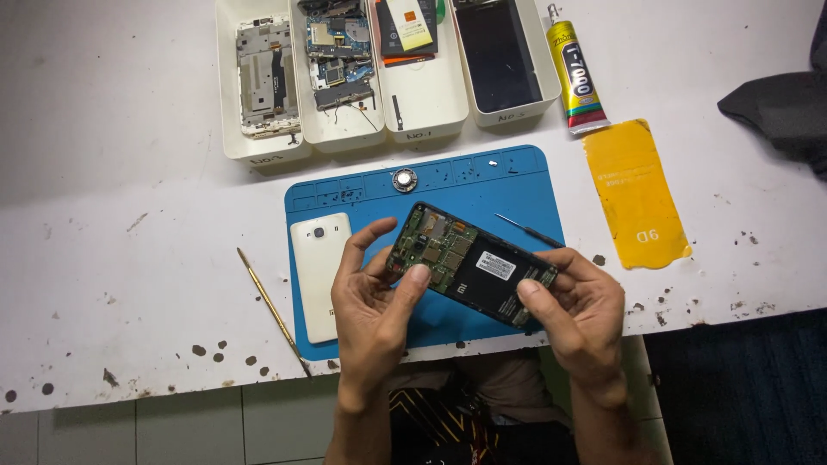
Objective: Disassembling and inspecting a smartphone on a repair bench using prying tools
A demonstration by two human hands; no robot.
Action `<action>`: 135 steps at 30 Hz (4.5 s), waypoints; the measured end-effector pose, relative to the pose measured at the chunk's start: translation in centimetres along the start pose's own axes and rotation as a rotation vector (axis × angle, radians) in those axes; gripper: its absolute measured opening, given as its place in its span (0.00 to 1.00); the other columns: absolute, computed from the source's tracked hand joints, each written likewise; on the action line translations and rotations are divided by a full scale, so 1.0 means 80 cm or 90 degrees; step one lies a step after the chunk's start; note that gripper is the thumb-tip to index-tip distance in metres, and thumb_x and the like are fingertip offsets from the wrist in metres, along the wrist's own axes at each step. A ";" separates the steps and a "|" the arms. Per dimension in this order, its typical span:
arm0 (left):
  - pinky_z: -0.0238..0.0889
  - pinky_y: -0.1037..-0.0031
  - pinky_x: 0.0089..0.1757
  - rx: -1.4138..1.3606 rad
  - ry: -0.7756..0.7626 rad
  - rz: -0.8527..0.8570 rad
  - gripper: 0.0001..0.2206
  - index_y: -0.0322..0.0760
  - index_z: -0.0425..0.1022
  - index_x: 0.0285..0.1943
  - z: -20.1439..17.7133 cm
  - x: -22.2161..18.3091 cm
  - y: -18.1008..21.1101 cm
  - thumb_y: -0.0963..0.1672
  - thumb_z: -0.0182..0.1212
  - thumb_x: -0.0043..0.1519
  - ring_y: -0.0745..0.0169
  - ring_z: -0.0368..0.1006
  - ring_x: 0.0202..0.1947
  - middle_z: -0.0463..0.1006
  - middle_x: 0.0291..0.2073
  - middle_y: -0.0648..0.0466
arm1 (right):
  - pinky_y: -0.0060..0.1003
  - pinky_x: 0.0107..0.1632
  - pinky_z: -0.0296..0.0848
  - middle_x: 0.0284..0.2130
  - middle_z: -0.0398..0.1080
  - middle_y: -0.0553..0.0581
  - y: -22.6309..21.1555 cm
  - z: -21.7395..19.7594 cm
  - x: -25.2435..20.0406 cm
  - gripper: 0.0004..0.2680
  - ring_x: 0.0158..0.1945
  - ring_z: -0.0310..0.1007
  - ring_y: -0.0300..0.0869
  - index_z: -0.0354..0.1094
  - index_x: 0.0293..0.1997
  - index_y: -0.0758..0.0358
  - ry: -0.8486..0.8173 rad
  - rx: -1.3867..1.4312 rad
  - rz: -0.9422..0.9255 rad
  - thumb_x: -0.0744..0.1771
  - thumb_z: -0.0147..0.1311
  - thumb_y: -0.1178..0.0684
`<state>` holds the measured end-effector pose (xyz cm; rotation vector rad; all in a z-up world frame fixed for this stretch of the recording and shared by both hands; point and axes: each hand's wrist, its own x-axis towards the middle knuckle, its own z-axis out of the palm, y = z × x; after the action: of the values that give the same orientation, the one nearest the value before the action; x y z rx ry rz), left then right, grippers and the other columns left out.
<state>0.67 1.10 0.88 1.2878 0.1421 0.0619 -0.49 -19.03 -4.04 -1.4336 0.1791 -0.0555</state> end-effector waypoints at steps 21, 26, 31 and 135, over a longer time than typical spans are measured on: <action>0.81 0.75 0.39 0.045 -0.049 -0.087 0.25 0.36 0.62 0.66 0.009 0.012 0.001 0.40 0.64 0.59 0.59 0.83 0.39 0.86 0.44 0.43 | 0.30 0.37 0.82 0.32 0.82 0.56 -0.029 0.020 -0.007 0.08 0.33 0.79 0.36 0.78 0.44 0.71 -0.222 -0.104 0.136 0.64 0.62 0.60; 0.82 0.72 0.40 0.095 -0.044 -0.079 0.27 0.37 0.59 0.69 0.008 0.013 0.003 0.41 0.63 0.59 0.57 0.83 0.43 0.85 0.44 0.43 | 0.30 0.47 0.81 0.40 0.83 0.55 -0.049 0.016 -0.004 0.30 0.41 0.84 0.38 0.62 0.68 0.58 -0.238 -0.252 0.168 0.58 0.69 0.55; 0.80 0.70 0.45 0.144 -0.059 -0.092 0.29 0.37 0.56 0.69 0.002 0.017 0.002 0.45 0.63 0.59 0.56 0.82 0.51 0.82 0.52 0.45 | 0.30 0.54 0.81 0.56 0.73 0.56 -0.040 0.002 -0.003 0.45 0.47 0.85 0.37 0.45 0.78 0.54 -0.328 -0.351 0.050 0.54 0.77 0.54; 0.64 0.47 0.53 0.857 0.104 0.156 0.34 0.34 0.62 0.72 -0.073 0.003 0.014 0.47 0.67 0.56 0.33 0.66 0.57 0.65 0.64 0.36 | 0.48 0.56 0.67 0.54 0.74 0.58 -0.046 0.036 0.082 0.11 0.57 0.71 0.53 0.73 0.55 0.59 -0.348 -0.786 -0.656 0.68 0.63 0.50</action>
<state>0.14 6.97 0.32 2.6432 0.1678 0.3200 6.68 -17.70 -0.65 -2.5514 -1.1867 -0.4470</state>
